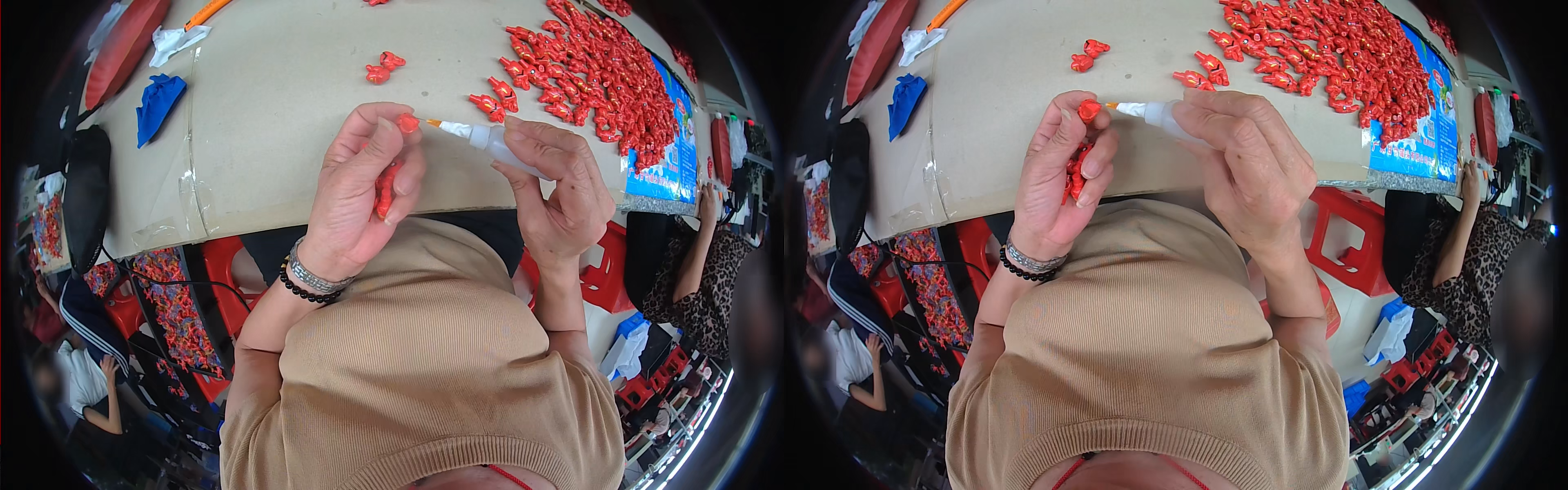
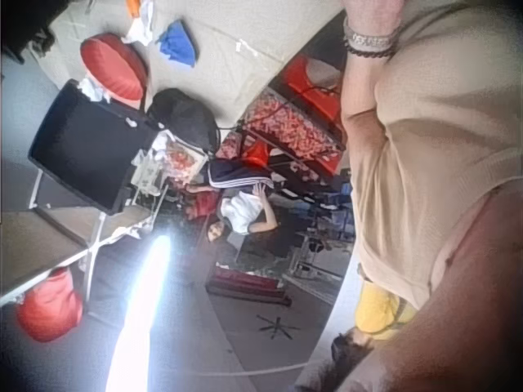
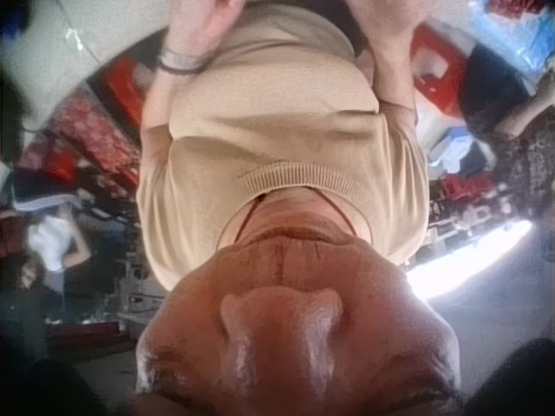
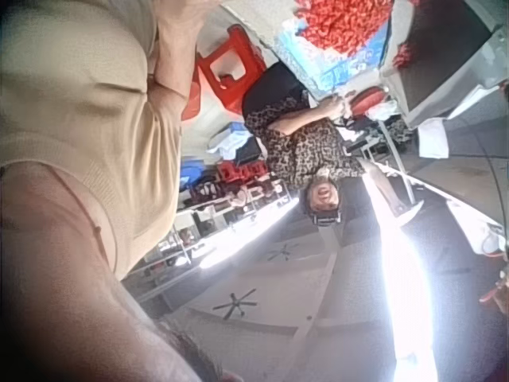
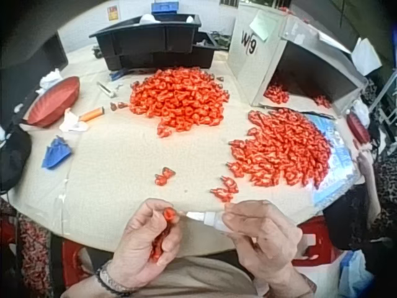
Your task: The recorder is gluing small red plastic components together using a precision applicator bottle.
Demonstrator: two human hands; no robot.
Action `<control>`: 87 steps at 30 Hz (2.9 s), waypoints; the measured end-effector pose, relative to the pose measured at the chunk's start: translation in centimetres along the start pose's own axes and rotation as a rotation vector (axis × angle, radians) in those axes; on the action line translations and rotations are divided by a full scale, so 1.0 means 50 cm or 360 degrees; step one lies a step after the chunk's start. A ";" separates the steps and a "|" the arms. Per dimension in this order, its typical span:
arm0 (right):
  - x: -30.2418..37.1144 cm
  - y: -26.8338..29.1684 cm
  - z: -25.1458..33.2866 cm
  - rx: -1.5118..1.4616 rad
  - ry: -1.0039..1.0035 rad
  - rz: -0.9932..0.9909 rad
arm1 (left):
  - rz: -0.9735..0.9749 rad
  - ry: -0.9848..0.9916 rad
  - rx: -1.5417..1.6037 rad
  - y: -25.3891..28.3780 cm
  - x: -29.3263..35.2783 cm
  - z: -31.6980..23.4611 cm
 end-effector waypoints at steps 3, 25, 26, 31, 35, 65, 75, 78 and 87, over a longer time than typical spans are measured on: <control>0.002 0.001 -0.001 0.0002 -0.0015 -0.0006 | -0.0059 -0.0038 -0.0096 -0.007 0.001 0.000; 0.004 0.004 0.003 0.0022 -0.0003 -0.0043 | -0.0102 -0.0426 -0.0376 -0.002 -0.002 0.004; 0.004 0.004 0.003 0.0014 0.0006 -0.0050 | -0.0100 -0.0434 -0.0376 -0.003 -0.002 0.004; 0.004 0.004 0.007 0.0015 -0.0022 -0.0028 | -0.0102 -0.0439 -0.0359 0.000 -0.003 0.004; 0.003 0.005 0.010 0.0035 -0.0013 -0.0020 | -0.0130 -0.0452 -0.0362 -0.004 -0.003 0.002; 0.009 -0.022 -0.015 -0.0634 -0.0295 -0.0192 | -0.0128 0.0129 -0.0020 -0.005 0.003 -0.008; 0.015 -0.014 -0.017 -0.0670 -0.0266 0.0069 | -0.0246 0.0137 -0.0151 -0.013 0.005 -0.010; 0.015 -0.013 -0.020 -0.0649 -0.0245 0.0103 | -0.0269 0.0148 -0.0157 -0.014 0.005 -0.012; 0.014 -0.026 -0.017 -0.0687 -0.0298 -0.0099 | -0.0284 0.0170 -0.0142 -0.020 0.003 -0.011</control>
Point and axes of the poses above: each hand's wrist, its own x-axis away from the middle knuckle, its own y-axis out of the back of the hand, z = x × y, the point moved 1 cm from there along -x, towards the middle knuckle, and after that the axes turned 2 degrees about -x, right-handed, at the moved point
